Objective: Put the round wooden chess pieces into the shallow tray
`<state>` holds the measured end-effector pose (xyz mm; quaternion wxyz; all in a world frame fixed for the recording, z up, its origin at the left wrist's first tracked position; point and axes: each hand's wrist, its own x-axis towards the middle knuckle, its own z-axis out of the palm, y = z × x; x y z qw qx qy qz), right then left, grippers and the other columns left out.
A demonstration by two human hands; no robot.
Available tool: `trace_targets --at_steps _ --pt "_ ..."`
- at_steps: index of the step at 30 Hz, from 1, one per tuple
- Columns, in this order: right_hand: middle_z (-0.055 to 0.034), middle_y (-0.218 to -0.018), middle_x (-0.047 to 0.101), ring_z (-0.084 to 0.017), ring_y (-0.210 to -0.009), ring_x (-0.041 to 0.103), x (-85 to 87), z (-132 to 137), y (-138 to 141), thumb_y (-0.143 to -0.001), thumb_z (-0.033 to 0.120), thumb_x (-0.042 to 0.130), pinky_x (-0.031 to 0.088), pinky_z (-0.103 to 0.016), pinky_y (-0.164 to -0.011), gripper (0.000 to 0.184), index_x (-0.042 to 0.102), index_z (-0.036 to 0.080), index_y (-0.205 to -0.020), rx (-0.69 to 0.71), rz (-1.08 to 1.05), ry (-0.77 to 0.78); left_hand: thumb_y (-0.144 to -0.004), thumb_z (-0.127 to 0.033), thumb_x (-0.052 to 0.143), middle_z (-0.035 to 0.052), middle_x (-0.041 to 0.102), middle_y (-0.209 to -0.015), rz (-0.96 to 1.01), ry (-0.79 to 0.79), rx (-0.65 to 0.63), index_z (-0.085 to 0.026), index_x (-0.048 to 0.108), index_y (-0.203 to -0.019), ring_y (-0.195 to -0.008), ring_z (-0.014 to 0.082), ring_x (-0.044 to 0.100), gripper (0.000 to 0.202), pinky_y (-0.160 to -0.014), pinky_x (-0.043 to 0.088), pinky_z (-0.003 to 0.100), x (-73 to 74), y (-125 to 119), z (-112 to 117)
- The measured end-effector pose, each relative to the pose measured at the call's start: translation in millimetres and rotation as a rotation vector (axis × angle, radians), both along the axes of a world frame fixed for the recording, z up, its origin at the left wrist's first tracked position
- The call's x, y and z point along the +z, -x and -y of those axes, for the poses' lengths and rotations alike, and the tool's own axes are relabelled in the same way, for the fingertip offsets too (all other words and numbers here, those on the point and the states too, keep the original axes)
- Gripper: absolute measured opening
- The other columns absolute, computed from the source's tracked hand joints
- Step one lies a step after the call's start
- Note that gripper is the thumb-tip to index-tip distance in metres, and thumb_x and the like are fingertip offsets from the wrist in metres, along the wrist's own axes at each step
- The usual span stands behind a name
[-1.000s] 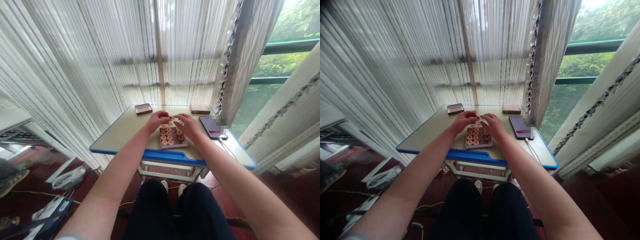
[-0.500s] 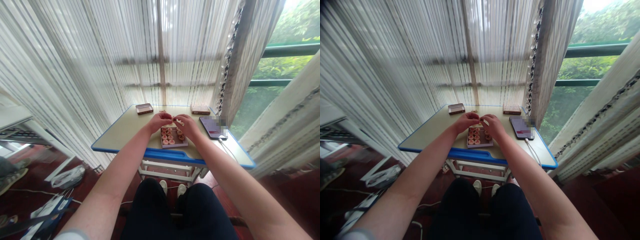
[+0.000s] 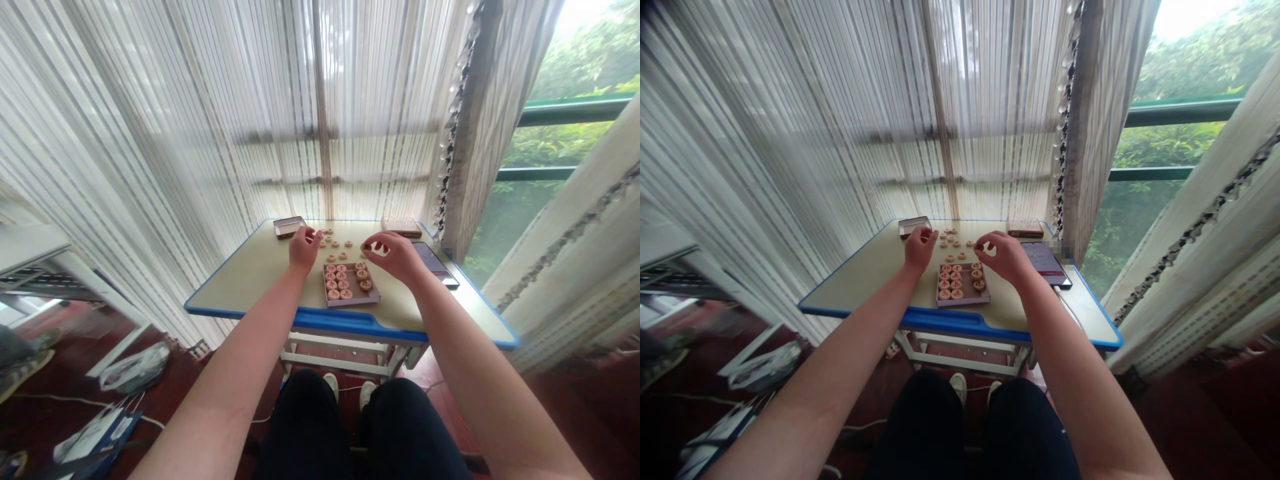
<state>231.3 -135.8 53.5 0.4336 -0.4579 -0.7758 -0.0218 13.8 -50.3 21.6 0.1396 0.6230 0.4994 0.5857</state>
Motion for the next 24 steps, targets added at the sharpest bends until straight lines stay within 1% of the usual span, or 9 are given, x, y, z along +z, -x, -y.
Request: trace_targets --at_steps 2,4,8,11,15,18,24 --pt "-0.0037 -0.079 0.062 -0.012 -0.063 0.053 1.7 1 -7 -0.072 0.032 0.058 0.043 -0.025 -0.061 0.022 0.063 0.019 -0.089 0.023 0.006 0.044 -0.075 -0.046 0.05 0.0057 0.06 -0.08 -0.089 0.005 0.105 -0.016 0.055 -0.084 -0.068 0.0141 0.055 0.032 -0.067 0.042 0.028 -6.6 5 -4" --pt "-0.0032 -0.077 0.063 -0.012 -0.061 0.053 0.3 1 -9 -0.07 0.034 0.06 0.042 -0.024 -0.057 0.025 0.064 0.019 -0.089 0.052 0.055 0.142 -0.075 -0.045 0.049 0.0061 0.061 -0.077 -0.15 0.054 0.142 -0.016 0.055 -0.08 -0.068 0.0155 0.055 0.03 -0.067 0.041 0.028 -12.4 8 -6" --pt "-0.001 -0.074 0.064 -0.012 -0.059 0.053 -4.6 4 -8 -0.064 0.032 0.063 0.04 -0.023 -0.054 0.017 0.066 0.021 -0.078 0.104 0.252 0.357 -0.075 -0.043 0.049 0.0054 0.06 -0.071 -0.185 0.13 0.161 -0.017 0.056 -0.074 -0.069 0.017 0.056 0.027 -0.067 0.039 0.028 -18.3 10 -10" --pt "-0.0002 -0.075 0.065 -0.012 -0.06 0.054 -4.3 8 -6 -0.063 0.03 0.065 0.039 -0.023 -0.053 0.016 0.067 0.023 -0.077 0.138 0.326 0.442 -0.074 -0.044 0.048 0.0037 0.059 -0.066 -0.176 0.161 0.131 -0.018 0.056 -0.07 -0.065 0.016 0.055 0.027 -0.064 0.038 0.027 -20.1 12 -14" --pt "0.0006 -0.076 0.066 -0.014 -0.063 0.055 -2.6 12 -6 -0.063 0.029 0.065 0.04 -0.024 -0.055 0.016 0.067 0.025 -0.078 0.166 0.356 0.473 -0.073 -0.045 0.049 0.003 0.06 -0.066 -0.188 0.166 0.092 -0.019 0.056 -0.071 -0.063 0.0153 0.055 0.028 -0.062 0.038 0.026 -23.1 13 -22" --pt "0.0005 -0.078 0.066 -0.014 -0.064 0.056 -4.2 11 -7 -0.064 0.032 0.065 0.041 -0.025 -0.058 0.017 0.068 0.025 -0.08 0.19 0.353 0.474 -0.074 -0.046 0.047 0.0031 0.061 -0.066 -0.209 0.187 0.087 -0.018 0.057 -0.073 -0.063 0.0151 0.056 0.029 -0.061 0.039 0.026 -25.0 13 -26" --pt "0.0 -0.077 0.066 -0.014 -0.065 0.056 -6.7 8 -9 -0.064 0.033 0.065 0.041 -0.024 -0.06 0.019 0.068 0.025 -0.081 0.194 0.354 0.475 -0.071 -0.047 0.05 0.0025 0.06 -0.063 -0.198 0.198 0.049 -0.018 0.057 -0.069 -0.06 0.0144 0.055 0.03 -0.061 0.04 0.026 -28.2 14 -30"
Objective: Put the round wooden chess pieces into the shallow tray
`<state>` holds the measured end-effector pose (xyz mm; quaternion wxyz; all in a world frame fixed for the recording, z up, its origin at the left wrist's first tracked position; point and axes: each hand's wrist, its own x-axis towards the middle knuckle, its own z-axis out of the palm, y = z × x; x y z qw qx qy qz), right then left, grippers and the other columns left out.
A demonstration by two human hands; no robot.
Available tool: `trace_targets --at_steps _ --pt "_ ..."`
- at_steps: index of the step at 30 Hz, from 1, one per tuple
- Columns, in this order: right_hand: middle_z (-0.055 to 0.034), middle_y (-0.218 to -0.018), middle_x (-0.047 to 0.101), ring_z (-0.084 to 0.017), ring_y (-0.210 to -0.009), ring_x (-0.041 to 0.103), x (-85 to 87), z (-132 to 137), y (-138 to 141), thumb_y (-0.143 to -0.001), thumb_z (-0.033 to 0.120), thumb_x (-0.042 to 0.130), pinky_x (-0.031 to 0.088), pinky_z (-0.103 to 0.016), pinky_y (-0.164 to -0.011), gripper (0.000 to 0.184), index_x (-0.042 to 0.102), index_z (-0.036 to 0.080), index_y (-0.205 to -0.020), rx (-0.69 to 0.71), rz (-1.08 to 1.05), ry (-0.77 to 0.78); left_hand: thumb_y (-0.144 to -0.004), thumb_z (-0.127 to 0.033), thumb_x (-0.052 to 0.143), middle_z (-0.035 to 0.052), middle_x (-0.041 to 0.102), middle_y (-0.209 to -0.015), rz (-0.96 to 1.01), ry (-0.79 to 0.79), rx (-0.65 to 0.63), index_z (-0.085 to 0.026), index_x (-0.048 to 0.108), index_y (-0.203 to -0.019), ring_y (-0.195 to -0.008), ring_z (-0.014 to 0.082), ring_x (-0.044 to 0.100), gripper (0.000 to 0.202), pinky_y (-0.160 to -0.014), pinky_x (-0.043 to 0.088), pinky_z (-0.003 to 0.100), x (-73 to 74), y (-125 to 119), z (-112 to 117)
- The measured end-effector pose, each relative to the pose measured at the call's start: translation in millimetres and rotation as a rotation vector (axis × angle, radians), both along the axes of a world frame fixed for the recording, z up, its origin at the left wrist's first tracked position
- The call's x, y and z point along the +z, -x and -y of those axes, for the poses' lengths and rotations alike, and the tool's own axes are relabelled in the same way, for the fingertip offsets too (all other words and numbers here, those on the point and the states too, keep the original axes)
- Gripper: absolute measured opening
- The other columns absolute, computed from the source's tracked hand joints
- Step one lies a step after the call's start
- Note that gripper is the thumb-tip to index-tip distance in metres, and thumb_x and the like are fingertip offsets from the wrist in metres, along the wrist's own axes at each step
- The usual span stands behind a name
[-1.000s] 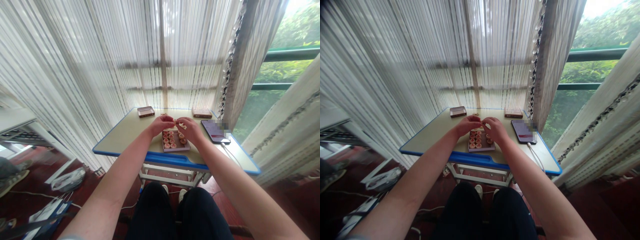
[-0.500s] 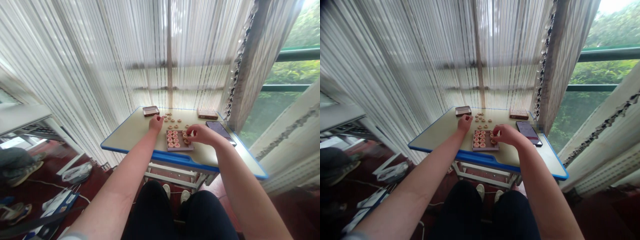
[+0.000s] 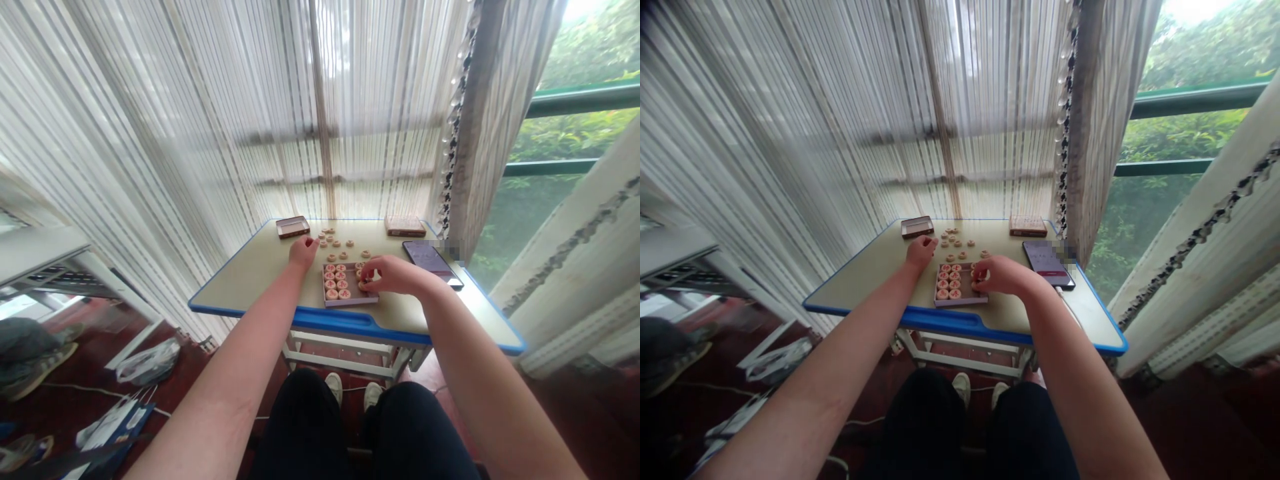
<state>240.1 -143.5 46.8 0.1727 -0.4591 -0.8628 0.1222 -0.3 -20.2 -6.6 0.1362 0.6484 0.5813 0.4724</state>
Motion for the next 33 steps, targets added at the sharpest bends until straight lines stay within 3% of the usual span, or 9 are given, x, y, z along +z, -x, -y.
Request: trace_targets --at_steps 19,27,33 --pt "-0.0001 -0.074 0.063 -0.014 -0.062 0.054 3.0 3 3 -0.066 0.036 0.063 0.039 -0.025 -0.055 0.02 0.068 0.026 -0.083 -0.023 -0.008 0.032 -0.073 -0.047 0.048 0.0029 0.059 -0.062 0.026 -0.033 -0.013 -0.017 0.057 -0.067 -0.057 0.013 0.053 0.032 -0.058 0.039 0.025 -3.2 2 -4" --pt "-0.0064 -0.099 0.055 -0.022 -0.093 0.051 -6.1 4 17 -0.059 0.032 0.069 0.042 -0.032 -0.078 0.044 0.056 0.024 -0.101 -0.044 0.022 -0.187 -0.073 -0.046 0.048 0.0036 0.059 -0.063 0.023 -0.033 -0.008 -0.017 0.058 -0.067 -0.058 0.0137 0.054 0.032 -0.06 0.04 0.026 -3.6 2 -4" --pt "-0.0067 -0.097 0.053 -0.023 -0.096 0.047 -15.1 0 23 -0.06 0.025 0.065 0.04 -0.032 -0.081 0.039 0.055 0.023 -0.098 -0.036 0.098 -0.255 -0.073 -0.047 0.047 0.0035 0.06 -0.063 0.003 -0.044 0.013 -0.016 0.057 -0.065 -0.057 0.0128 0.053 0.033 -0.058 0.04 0.025 -5.1 2 -7"
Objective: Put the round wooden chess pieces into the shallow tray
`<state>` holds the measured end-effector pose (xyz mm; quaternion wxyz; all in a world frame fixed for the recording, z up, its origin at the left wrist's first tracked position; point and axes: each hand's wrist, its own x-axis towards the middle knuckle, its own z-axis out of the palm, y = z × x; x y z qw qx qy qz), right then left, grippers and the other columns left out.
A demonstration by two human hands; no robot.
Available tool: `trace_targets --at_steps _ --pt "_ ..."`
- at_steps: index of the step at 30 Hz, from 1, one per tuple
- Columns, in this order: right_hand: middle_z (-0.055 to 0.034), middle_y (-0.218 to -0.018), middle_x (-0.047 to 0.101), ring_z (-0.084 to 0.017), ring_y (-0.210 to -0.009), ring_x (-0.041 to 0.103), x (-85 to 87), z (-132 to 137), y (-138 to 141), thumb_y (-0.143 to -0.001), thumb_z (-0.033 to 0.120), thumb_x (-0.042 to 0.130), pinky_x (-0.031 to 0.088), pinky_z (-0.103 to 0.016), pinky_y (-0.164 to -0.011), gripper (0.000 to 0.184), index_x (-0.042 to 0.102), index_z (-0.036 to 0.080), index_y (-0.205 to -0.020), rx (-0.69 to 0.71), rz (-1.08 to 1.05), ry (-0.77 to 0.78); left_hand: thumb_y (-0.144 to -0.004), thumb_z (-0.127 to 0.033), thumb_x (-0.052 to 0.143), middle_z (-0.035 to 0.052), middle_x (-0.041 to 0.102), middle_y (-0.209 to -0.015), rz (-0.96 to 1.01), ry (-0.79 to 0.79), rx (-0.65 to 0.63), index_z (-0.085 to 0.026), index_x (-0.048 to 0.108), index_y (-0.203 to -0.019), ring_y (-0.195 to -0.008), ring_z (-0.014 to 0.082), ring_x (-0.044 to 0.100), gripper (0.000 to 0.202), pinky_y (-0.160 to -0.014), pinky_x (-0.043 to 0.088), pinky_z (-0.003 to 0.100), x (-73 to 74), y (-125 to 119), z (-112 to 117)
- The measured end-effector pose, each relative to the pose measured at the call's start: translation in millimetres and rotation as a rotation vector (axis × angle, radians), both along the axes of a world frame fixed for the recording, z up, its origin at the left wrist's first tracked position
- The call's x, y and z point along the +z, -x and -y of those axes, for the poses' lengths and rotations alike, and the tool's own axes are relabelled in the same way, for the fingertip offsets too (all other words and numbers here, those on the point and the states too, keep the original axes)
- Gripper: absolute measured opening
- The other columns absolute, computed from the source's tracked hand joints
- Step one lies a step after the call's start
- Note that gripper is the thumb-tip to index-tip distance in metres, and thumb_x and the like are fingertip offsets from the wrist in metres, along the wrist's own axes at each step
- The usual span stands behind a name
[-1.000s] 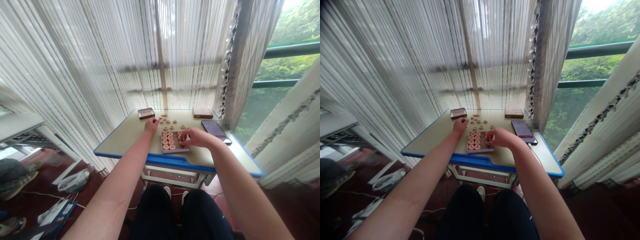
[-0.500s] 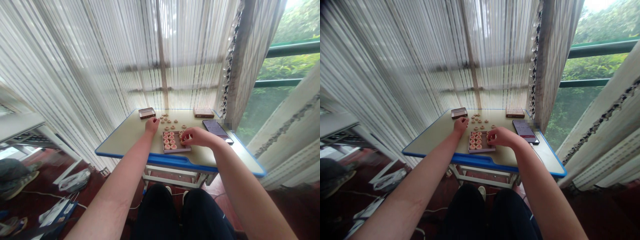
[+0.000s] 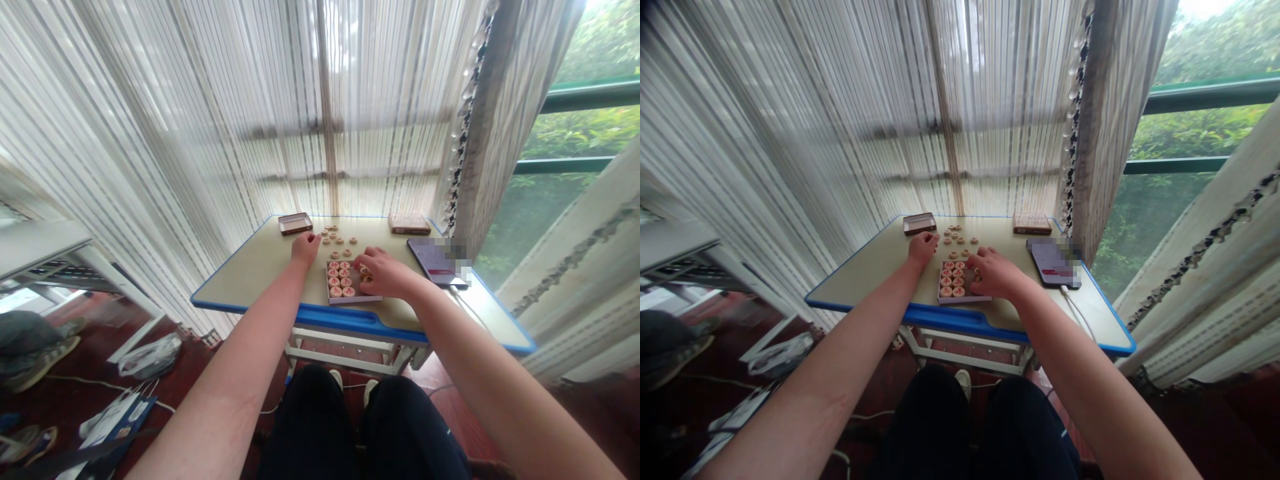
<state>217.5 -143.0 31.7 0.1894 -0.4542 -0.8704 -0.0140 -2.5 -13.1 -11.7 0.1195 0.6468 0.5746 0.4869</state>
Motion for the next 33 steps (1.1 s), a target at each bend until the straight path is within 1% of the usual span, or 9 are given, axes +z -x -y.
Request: trace_targets --at_steps 9,14,17,20,22,24,28,31,33 --pt "-0.006 -0.094 0.051 -0.022 -0.096 0.046 0.7 -1 -1 -0.063 0.028 0.062 0.039 -0.03 -0.08 0.034 0.057 0.022 -0.096 0.017 0.021 0.042 -0.075 -0.046 0.044 0.0027 0.061 -0.064 -0.071 0.019 0.039 -0.016 0.059 -0.068 -0.057 0.0117 0.054 0.034 -0.057 0.041 0.023 1.4 0 2" --pt "-0.0058 -0.095 0.051 -0.021 -0.095 0.047 2.8 -3 -4 -0.068 0.031 0.059 0.039 -0.03 -0.08 0.028 0.057 0.022 -0.095 0.011 -0.06 0.017 -0.077 -0.043 0.045 0.004 0.064 -0.071 -0.099 0.02 0.047 -0.015 0.062 -0.075 -0.064 0.013 0.056 0.032 -0.063 0.044 0.024 5.5 -1 6" --pt "-0.0059 -0.093 0.052 -0.02 -0.094 0.047 0.4 -11 -7 -0.074 0.03 0.053 0.038 -0.03 -0.08 0.023 0.057 0.021 -0.095 -0.064 -0.176 -0.044 -0.077 -0.028 0.046 0.0054 0.065 -0.087 -0.134 0.011 0.022 -0.015 0.063 -0.089 -0.075 0.0135 0.058 0.025 -0.071 0.045 0.024 7.5 -2 7" --pt "-0.0069 -0.093 0.054 -0.02 -0.092 0.047 -6.5 -23 -11 -0.079 0.026 0.046 0.037 -0.031 -0.082 0.02 0.058 0.02 -0.094 -0.193 -0.275 -0.127 -0.074 -0.013 0.043 0.0052 0.062 -0.107 -0.238 -0.009 -0.031 -0.017 0.063 -0.102 -0.095 0.0143 0.056 0.034 -0.087 0.042 0.024 7.5 -4 7" --pt "-0.0078 -0.094 0.055 -0.021 -0.092 0.048 -12.0 -32 -14 -0.081 0.026 0.043 0.036 -0.032 -0.083 0.021 0.059 0.019 -0.094 -0.27 -0.296 -0.162 -0.073 -0.009 0.042 0.0043 0.059 -0.115 -0.321 0.0 -0.068 -0.018 0.061 -0.107 -0.106 0.0153 0.052 0.04 -0.096 0.037 0.026 6.9 -5 6" --pt "-0.0086 -0.096 0.057 -0.022 -0.095 0.048 -17.2 -40 -18 -0.082 0.026 0.041 0.035 -0.033 -0.086 0.023 0.06 0.018 -0.094 -0.328 -0.301 -0.171 -0.074 -0.009 0.042 0.004 0.058 -0.117 -0.376 0.035 -0.115 -0.018 0.06 -0.11 -0.109 0.0162 0.05 0.041 -0.098 0.035 0.028 6.1 -6 5" --pt "-0.0088 -0.105 0.059 -0.02 -0.101 0.048 -25.2 -52 -26 -0.085 0.023 0.035 0.033 -0.031 -0.09 0.031 0.061 0.017 -0.101 -0.39 -0.292 -0.085 -0.076 -0.011 0.041 0.0029 0.061 -0.113 -0.395 0.102 -0.185 -0.021 0.063 -0.106 -0.107 0.0164 0.052 0.038 -0.095 0.037 0.028 4.7 -7 4" --pt "-0.0077 -0.108 0.06 -0.021 -0.102 0.049 -29.6 -59 -30 -0.083 0.023 0.037 0.034 -0.03 -0.09 0.032 0.061 0.017 -0.104 -0.399 -0.256 0.024 -0.075 -0.011 0.041 0.0015 0.063 -0.109 -0.374 0.114 -0.185 -0.023 0.065 -0.101 -0.102 0.0157 0.055 0.037 -0.092 0.039 0.026 4.5 -7 5" --pt "-0.0069 -0.109 0.061 -0.021 -0.102 0.05 -31.8 -62 -31 -0.081 0.023 0.04 0.035 -0.03 -0.089 0.033 0.059 0.017 -0.107 -0.421 -0.258 0.057 -0.075 -0.01 0.04 0.0012 0.065 -0.104 -0.349 0.13 -0.182 -0.023 0.067 -0.096 -0.097 0.0152 0.057 0.036 -0.089 0.04 0.026 5.0 -7 5"
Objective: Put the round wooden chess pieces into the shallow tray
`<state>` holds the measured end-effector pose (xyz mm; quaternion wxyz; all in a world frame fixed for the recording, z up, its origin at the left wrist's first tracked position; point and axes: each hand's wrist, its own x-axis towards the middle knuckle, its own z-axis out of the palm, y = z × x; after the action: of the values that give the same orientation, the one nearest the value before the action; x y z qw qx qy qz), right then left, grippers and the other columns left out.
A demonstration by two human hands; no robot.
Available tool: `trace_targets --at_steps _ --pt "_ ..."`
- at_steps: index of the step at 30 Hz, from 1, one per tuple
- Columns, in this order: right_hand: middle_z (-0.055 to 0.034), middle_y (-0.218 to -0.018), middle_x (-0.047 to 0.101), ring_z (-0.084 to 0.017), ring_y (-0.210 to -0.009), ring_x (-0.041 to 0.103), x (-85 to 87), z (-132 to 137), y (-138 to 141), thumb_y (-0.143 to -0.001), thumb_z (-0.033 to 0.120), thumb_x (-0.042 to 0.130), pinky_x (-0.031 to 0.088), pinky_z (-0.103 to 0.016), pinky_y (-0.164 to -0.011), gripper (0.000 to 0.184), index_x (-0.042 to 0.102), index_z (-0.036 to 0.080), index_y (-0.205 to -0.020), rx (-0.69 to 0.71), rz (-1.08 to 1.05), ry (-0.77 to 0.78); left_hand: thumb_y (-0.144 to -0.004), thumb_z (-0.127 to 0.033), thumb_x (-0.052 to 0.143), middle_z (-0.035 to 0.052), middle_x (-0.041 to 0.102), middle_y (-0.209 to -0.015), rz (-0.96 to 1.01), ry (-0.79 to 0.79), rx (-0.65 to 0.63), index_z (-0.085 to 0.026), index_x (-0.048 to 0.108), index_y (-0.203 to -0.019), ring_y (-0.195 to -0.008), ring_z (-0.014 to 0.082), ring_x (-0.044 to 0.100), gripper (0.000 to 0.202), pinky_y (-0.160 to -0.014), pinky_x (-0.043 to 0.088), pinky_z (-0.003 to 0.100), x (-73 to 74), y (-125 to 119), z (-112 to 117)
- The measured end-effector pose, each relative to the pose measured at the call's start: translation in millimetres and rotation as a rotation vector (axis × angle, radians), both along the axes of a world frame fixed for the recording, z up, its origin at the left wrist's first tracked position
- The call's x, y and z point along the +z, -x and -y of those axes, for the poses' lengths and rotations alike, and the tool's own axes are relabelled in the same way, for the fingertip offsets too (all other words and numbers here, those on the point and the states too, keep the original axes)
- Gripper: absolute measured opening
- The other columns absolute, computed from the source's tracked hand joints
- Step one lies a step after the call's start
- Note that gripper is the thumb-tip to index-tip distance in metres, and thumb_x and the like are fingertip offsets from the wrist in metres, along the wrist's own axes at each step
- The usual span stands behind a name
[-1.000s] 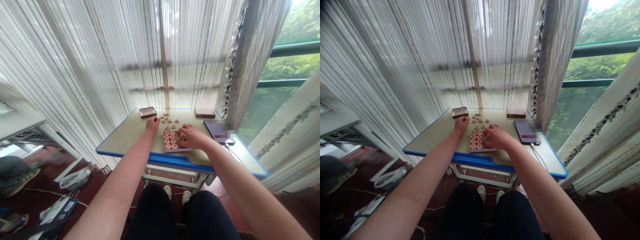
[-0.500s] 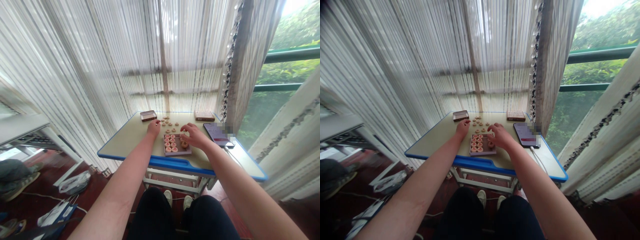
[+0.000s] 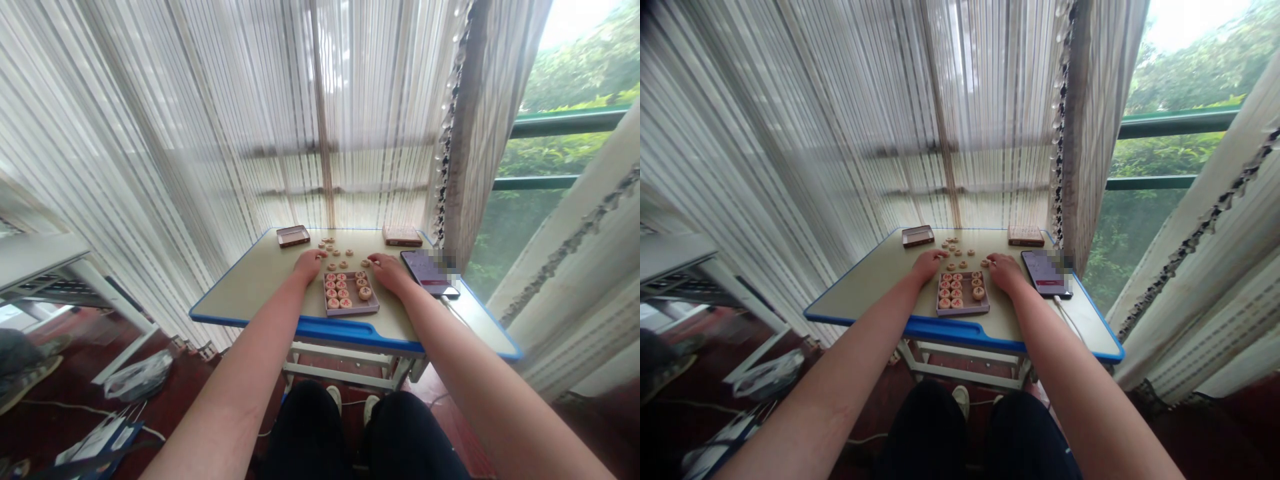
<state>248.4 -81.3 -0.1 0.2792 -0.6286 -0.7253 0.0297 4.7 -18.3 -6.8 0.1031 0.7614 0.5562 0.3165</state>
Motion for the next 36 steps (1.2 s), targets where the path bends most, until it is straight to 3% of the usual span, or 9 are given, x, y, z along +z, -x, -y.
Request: trace_targets --at_steps 3,8,15,22,25,31,36 --pt "-0.0045 -0.109 0.061 -0.02 -0.102 0.051 -2.2 -2.8 -1.0 -0.08 0.021 0.04 0.034 -0.031 -0.09 0.035 0.058 0.021 -0.11 -0.001 -0.001 0.009 -0.073 -0.009 0.04 0.0014 0.067 -0.096 0.039 0.024 0.011 -0.021 0.068 -0.088 -0.09 0.0148 0.058 0.034 -0.084 0.042 0.025 1.6 0.2 1.4" --pt "-0.001 -0.109 0.061 -0.018 -0.103 0.05 -3.8 -2.1 -1.4 -0.079 0.019 0.041 0.03 -0.03 -0.094 0.032 0.065 0.027 -0.098 0.086 0.068 0.004 -0.07 -0.008 0.04 0.0025 0.067 -0.09 0.054 0.023 0.022 -0.019 0.068 -0.085 -0.084 0.0146 0.058 0.034 -0.08 0.044 0.025 3.5 0.2 3.7" --pt "-0.0024 -0.106 0.061 -0.018 -0.101 0.049 -2.3 0.6 0.1 -0.077 0.019 0.045 0.034 -0.028 -0.09 0.028 0.064 0.024 -0.096 0.063 0.047 -0.021 -0.069 -0.007 0.04 0.0024 0.066 -0.098 0.046 0.031 0.031 -0.02 0.067 -0.091 -0.091 0.0151 0.057 0.037 -0.084 0.042 0.025 0.6 0.3 0.0" --pt "-0.0037 -0.1 0.063 -0.018 -0.097 0.052 2.1 5.2 1.0 -0.077 0.02 0.048 0.035 -0.029 -0.09 0.024 0.066 0.022 -0.091 0.107 0.06 -0.039 -0.073 -0.017 0.045 0.0032 0.068 -0.091 -0.021 0.048 0.034 -0.02 0.067 -0.091 -0.083 0.0157 0.058 0.029 -0.079 0.044 0.025 3.6 -1.3 3.6" --pt "-0.0032 -0.099 0.064 -0.017 -0.096 0.053 2.7 5.5 1.5 -0.077 0.019 0.048 0.036 -0.029 -0.09 0.024 0.067 0.022 -0.09 0.115 0.059 -0.04 -0.073 -0.015 0.044 0.0025 0.068 -0.091 -0.017 0.049 0.035 -0.02 0.067 -0.091 -0.082 0.0149 0.059 0.03 -0.079 0.044 0.025 4.7 -1.6 5.7" --pt "-0.0019 -0.1 0.065 -0.015 -0.097 0.054 0.3 2.9 2.7 -0.074 0.007 0.039 0.037 -0.026 -0.089 0.038 0.065 0.021 -0.097 0.172 -0.042 -0.028 -0.072 -0.015 0.047 0.0023 0.067 -0.092 -0.029 0.023 -0.007 -0.02 0.067 -0.091 -0.084 0.0151 0.058 0.028 -0.08 0.044 0.025 4.3 -0.8 7.1" --pt "-0.0027 -0.1 0.065 -0.014 -0.095 0.055 1.7 4.7 4.3 -0.073 0.006 0.038 0.039 -0.026 -0.087 0.039 0.065 0.02 -0.097 0.164 -0.074 -0.021 -0.073 -0.016 0.046 0.0021 0.067 -0.091 -0.043 0.026 -0.022 -0.02 0.067 -0.09 -0.084 0.0151 0.058 0.027 -0.079 0.044 0.026 1.7 -0.2 4.0"
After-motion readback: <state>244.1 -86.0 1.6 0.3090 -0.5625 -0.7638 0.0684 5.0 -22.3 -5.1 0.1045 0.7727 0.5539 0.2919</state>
